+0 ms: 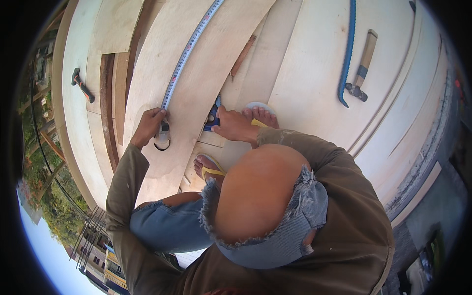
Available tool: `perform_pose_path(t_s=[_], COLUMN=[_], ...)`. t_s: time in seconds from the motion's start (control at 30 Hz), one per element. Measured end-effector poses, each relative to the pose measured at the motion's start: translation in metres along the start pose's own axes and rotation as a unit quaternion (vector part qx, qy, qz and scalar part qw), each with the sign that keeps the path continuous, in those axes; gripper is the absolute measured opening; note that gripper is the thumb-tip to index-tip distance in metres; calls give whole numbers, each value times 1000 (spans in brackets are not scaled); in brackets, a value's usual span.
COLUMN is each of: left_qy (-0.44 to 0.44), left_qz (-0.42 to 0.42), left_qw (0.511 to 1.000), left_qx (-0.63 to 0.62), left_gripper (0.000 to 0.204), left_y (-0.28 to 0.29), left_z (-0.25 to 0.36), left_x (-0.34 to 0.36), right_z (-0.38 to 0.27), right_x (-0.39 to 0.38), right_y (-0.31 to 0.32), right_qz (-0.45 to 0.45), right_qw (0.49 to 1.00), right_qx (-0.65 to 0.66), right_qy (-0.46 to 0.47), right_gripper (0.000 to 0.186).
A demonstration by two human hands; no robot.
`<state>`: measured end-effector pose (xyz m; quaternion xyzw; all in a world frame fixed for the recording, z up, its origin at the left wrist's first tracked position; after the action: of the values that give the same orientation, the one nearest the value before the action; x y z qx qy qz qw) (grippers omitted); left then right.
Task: The person measures a wooden plank with a tape measure, marks it with a pencil, and cuts it using a hand saw. The person repeats the measuring and cutting process on the same plank.
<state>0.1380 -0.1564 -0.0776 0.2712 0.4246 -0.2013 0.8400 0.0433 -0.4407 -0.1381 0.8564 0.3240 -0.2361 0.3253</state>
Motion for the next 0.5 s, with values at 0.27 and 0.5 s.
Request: perform_pose_path(t_s=[0.27,0.5], left_qy=[-16,-23], left_qz=[-12,-16], left_qw=[1000,1000], left_qx=[-18,-11], left_gripper=[29,29], left_y=[-4,-1], left_z=[2,1], left_x=[-2,-3], right_z=[1,3], right_x=[6,10], right_y=[-15,-22], right_qz=[110,162], right_qw=[988,980], right_qx=[106,117], right_qy=[17,-17], right_gripper=[46,38])
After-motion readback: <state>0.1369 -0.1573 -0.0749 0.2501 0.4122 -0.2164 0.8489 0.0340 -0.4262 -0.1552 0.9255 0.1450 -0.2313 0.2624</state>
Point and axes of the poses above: each hand's wrist, its own x-axis towards the middle knuckle, its own y-axis out of the back of the hand, z = x × y, the point moved 3 cm from there along x, towards the middle knuckle, and after that the axes turned 3 degrees about -x, right-handed, at the moved point
